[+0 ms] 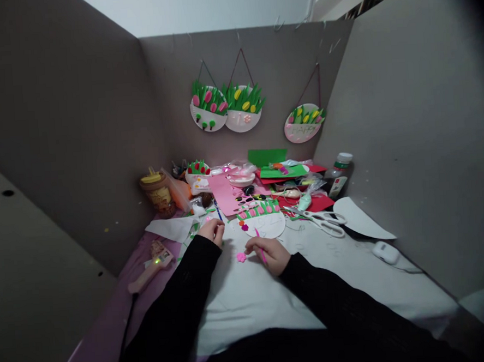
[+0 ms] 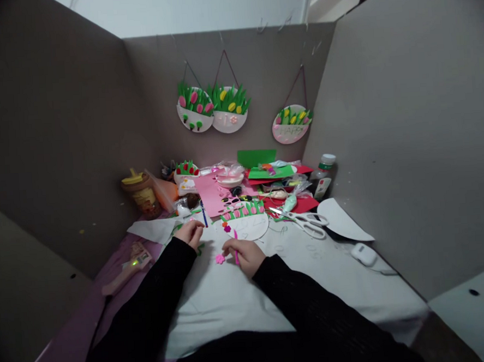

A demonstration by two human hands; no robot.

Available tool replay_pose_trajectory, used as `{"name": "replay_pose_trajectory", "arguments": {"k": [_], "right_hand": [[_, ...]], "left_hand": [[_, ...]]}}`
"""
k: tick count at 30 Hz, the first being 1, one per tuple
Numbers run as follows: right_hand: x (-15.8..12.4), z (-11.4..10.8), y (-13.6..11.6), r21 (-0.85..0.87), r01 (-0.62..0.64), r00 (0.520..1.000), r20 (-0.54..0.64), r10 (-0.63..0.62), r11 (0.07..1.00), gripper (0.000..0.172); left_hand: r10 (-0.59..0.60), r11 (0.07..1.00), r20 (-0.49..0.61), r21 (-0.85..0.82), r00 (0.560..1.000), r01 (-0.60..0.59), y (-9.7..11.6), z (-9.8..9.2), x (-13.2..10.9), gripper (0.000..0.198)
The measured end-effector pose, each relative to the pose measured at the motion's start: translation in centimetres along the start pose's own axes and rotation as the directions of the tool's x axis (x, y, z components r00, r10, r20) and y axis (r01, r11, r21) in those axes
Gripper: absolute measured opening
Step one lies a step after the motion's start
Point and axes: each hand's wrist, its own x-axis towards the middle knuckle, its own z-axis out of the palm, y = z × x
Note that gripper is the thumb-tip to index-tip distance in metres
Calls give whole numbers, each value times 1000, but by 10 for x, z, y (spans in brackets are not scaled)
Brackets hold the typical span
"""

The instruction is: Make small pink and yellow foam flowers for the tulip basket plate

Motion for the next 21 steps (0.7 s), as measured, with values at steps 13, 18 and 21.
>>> {"name": "replay_pose_trajectory", "arguments": {"k": [13, 18, 21], "right_hand": [[-2, 1, -15, -415, 250, 967, 148, -206, 875, 26], [-12, -47, -1, -454, 96, 965, -177, -196, 886, 26], [-27, -93, 25, -593, -172, 972, -234, 36, 787, 35]], "left_hand": [[28, 1000, -14, 10, 1000, -28, 0, 2, -2, 21], [-16, 998, -19, -58, 1000, 15, -1, 1, -1, 22], [-21, 992, -17, -128, 1000, 19, 2, 1, -1, 19]]}}
